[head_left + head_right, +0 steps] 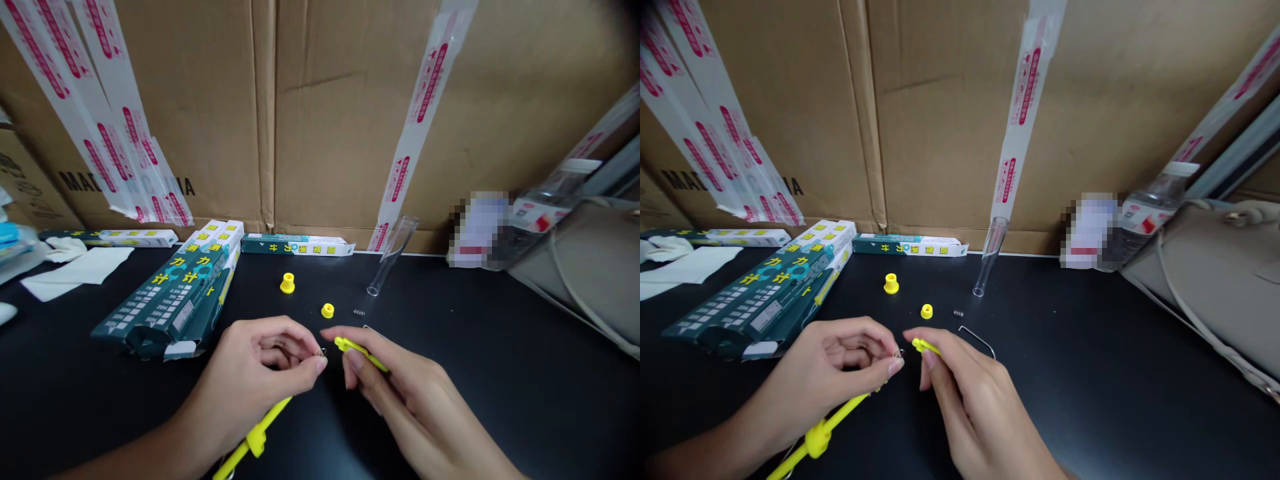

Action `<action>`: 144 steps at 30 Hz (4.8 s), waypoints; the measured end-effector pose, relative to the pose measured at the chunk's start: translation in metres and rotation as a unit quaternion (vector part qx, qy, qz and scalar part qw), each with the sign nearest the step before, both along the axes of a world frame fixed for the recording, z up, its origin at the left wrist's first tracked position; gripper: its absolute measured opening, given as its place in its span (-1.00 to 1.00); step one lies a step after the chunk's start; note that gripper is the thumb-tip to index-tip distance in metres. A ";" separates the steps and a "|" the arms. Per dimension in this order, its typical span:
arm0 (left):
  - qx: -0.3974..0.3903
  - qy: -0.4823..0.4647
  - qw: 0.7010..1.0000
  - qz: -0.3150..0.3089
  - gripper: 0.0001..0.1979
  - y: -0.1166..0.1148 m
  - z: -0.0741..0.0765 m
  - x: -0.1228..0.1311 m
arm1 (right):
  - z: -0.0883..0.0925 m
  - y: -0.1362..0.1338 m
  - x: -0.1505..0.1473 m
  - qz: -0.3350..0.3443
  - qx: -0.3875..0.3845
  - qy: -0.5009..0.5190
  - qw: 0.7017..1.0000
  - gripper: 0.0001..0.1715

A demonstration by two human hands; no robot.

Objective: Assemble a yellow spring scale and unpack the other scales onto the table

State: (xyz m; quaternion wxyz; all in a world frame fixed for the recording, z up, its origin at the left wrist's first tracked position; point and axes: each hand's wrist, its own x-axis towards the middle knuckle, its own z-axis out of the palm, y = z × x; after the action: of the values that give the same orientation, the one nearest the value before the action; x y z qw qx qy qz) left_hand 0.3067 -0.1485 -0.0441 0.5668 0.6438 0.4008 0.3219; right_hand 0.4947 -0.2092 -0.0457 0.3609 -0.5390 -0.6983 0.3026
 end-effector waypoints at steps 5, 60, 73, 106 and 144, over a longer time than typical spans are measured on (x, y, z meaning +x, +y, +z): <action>-0.012 -0.007 1.000 -0.012 -0.92 0.001 0.001 0.000 | 0.000 -0.001 -0.006 -0.008 -0.044 0.016 0.999 -0.74; 0.397 0.117 0.909 0.051 -0.88 -0.014 -0.004 -0.006 | 0.003 0.000 -0.007 -0.080 -0.076 0.036 0.993 -0.66; 0.437 0.154 0.886 0.012 -0.88 -0.014 -0.008 -0.007 | 0.003 0.004 -0.004 -0.048 -0.184 0.054 0.980 -0.54; 0.474 0.253 0.841 -0.059 -0.85 -0.017 0.000 -0.002 | -0.002 -0.003 -0.009 -0.022 -0.116 0.007 0.993 -0.65; -0.296 -0.003 0.908 -0.297 -0.75 0.018 0.025 -0.004 | 0.004 0.005 -0.011 0.025 -0.028 0.046 0.998 -0.71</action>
State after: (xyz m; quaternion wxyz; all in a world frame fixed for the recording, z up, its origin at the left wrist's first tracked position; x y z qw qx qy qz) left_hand 0.3031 -0.1305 -0.0195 0.8019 0.5349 0.2660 0.0077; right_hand 0.4840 -0.2044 -0.0414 0.3697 -0.5167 -0.6858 0.3550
